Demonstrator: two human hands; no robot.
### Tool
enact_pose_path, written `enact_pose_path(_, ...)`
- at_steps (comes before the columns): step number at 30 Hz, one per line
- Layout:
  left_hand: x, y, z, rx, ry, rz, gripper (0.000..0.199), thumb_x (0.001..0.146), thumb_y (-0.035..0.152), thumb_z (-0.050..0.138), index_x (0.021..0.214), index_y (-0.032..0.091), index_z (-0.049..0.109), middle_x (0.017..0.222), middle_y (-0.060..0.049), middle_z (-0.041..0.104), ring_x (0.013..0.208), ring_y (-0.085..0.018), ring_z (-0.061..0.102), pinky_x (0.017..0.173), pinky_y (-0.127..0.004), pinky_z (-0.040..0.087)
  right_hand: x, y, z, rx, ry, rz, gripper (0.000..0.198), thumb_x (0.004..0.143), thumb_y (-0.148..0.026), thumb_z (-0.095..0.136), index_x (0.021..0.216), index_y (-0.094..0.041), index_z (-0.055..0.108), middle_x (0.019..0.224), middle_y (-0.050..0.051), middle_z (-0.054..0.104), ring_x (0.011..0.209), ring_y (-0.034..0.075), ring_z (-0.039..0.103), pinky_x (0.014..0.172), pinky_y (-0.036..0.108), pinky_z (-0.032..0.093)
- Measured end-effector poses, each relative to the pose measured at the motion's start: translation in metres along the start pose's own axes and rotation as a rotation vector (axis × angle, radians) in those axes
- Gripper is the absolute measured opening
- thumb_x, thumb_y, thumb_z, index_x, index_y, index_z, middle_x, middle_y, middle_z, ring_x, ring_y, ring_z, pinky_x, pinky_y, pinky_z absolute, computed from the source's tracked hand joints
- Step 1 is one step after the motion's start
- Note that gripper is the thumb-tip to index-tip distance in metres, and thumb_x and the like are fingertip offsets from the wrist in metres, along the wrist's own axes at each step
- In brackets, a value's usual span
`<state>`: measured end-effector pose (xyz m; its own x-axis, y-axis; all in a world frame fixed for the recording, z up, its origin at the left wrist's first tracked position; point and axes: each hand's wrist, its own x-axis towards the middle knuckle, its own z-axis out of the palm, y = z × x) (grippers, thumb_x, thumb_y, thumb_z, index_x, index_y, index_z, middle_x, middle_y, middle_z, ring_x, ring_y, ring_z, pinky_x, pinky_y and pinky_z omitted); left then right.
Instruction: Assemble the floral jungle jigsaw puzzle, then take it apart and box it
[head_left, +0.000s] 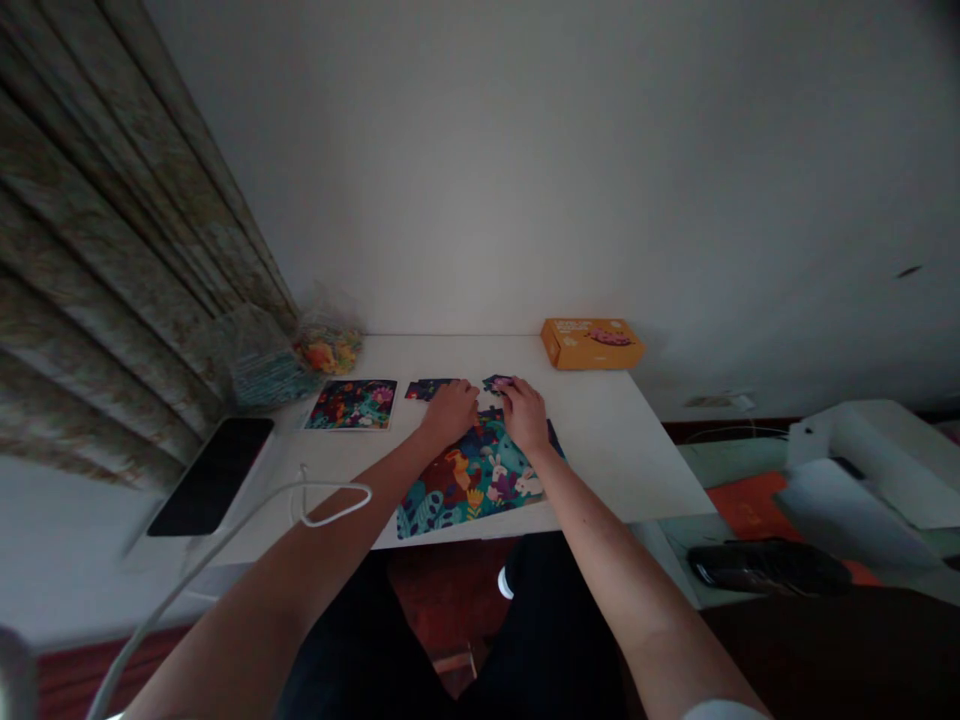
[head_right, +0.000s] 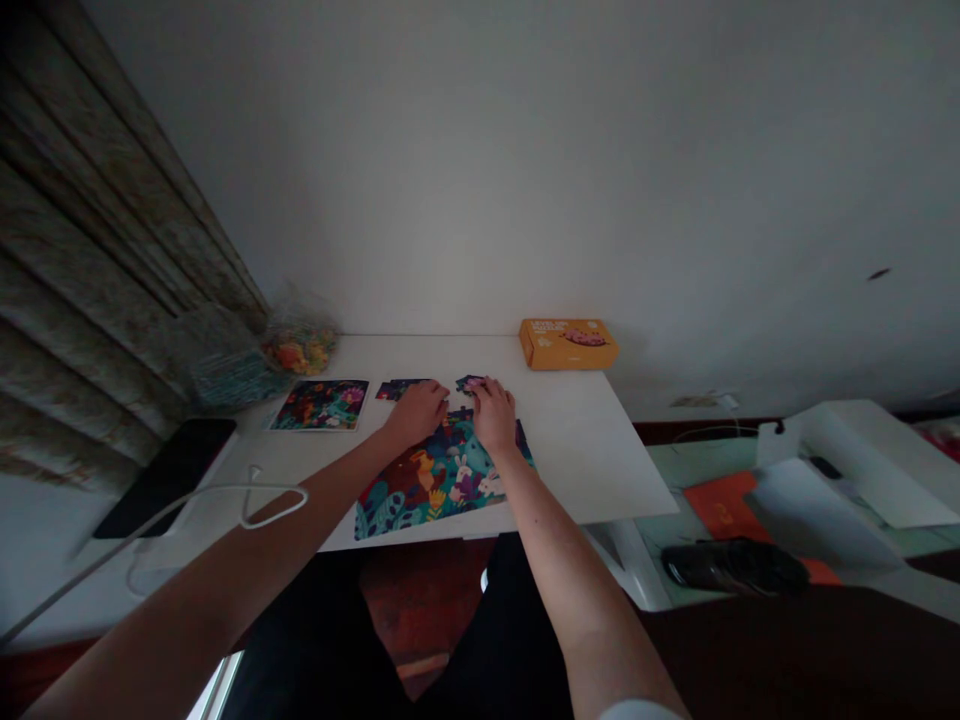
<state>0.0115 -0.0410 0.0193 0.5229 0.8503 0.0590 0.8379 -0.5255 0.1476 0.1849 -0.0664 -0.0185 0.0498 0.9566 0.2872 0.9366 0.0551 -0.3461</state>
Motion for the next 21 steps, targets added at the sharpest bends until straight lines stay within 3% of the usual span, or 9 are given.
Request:
enact_pose_path(4,-0.013,0.029,0.001,-0.014,-0.075,0.107,0.036,0.100,0.041,0.056,0.126,0.018,0.064,0.127,-0.016,0.064,0.127,-0.032,0.054,0.107,-0.044,0.042,-0.001,-0.003,-0.006,-0.019,0.147,0.194,0.033,0.102,-0.022,0.044,0.126,-0.021,0.067,0.138,0.017,0.059,0.127,0.031,0.051,0.105,0.048,0.034)
enact_pose_path(8,-0.011,0.047,0.000,-0.039,-0.099,0.025,0.040,0.096,0.041,0.063,0.129,0.018,0.063,0.130,-0.017,0.064,0.128,-0.034,0.054,0.108,-0.045,0.040,-0.003,-0.002,-0.013,0.033,0.245,0.325,0.031,0.101,-0.021,0.042,0.117,-0.018,0.068,0.117,0.016,0.065,0.110,0.029,0.058,0.091,0.040,0.040)
enact_pose_path(11,-0.001,0.049,0.000,-0.095,-0.121,-0.072,0.048,0.092,0.042,0.068,0.133,0.018,0.061,0.133,-0.019,0.063,0.129,-0.035,0.055,0.108,-0.047,0.041,-0.004,0.007,-0.019,0.058,0.203,0.371,0.028,0.099,-0.021,0.044,0.110,-0.018,0.070,0.115,0.014,0.066,0.107,0.028,0.060,0.085,0.037,0.042)
enact_pose_path(16,0.010,0.049,0.001,-0.195,-0.211,-0.173,0.052,0.085,0.047,0.075,0.126,0.017,0.064,0.132,-0.018,0.063,0.129,-0.036,0.056,0.104,-0.045,0.044,-0.020,0.023,-0.029,0.000,0.079,0.251,0.030,0.094,-0.027,0.056,0.120,-0.018,0.067,0.125,0.014,0.066,0.114,0.029,0.059,0.088,0.037,0.043)
enact_pose_path(21,-0.006,0.056,0.005,-0.089,-0.064,-0.088,0.040,0.097,0.038,0.061,0.129,0.015,0.058,0.129,-0.018,0.063,0.124,-0.033,0.058,0.104,-0.044,0.042,-0.039,0.025,-0.023,-0.063,0.065,0.157,0.035,0.091,-0.021,0.056,0.125,-0.017,0.065,0.129,0.014,0.066,0.116,0.030,0.057,0.096,0.041,0.039)
